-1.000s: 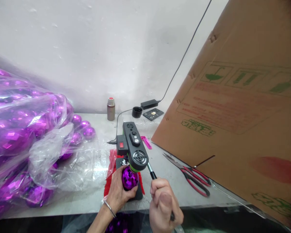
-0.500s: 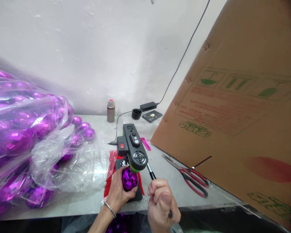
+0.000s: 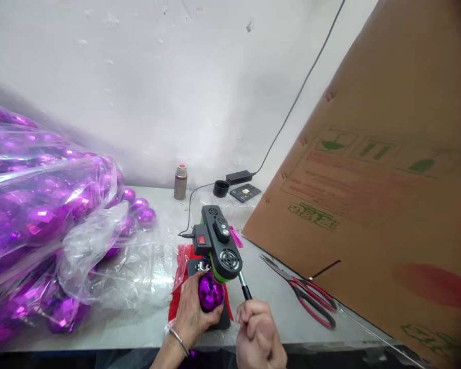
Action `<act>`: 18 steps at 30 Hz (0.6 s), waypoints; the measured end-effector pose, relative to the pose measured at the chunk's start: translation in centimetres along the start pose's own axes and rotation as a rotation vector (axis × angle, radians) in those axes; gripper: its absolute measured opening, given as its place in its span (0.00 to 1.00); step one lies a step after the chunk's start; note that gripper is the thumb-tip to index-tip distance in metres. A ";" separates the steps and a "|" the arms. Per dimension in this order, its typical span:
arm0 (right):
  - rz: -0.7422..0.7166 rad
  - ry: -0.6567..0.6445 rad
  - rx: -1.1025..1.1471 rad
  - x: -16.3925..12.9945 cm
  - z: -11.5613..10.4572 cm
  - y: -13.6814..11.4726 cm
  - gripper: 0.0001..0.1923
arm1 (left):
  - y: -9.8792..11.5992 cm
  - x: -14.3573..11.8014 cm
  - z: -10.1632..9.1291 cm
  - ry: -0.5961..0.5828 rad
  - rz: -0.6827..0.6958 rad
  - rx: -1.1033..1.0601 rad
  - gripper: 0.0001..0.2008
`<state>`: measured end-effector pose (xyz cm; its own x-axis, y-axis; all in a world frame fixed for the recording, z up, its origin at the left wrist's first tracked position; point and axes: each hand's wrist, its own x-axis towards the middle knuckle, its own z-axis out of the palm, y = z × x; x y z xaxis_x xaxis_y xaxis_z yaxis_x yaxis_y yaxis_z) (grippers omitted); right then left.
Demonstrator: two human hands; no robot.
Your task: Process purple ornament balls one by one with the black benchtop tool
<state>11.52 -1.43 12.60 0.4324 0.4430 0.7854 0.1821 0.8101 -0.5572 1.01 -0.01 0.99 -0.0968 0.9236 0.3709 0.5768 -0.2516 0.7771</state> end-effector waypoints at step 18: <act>0.110 -0.090 -0.055 4.8 0.1 -2.9 0.28 | -2.1 -7.7 -0.9 0.017 -0.004 -0.050 0.42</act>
<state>12.99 -1.68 18.00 0.3721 0.5624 0.7384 0.1872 0.7337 -0.6531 -0.22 -6.83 -3.07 -0.1133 0.9197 0.3758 0.5354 -0.2621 0.8029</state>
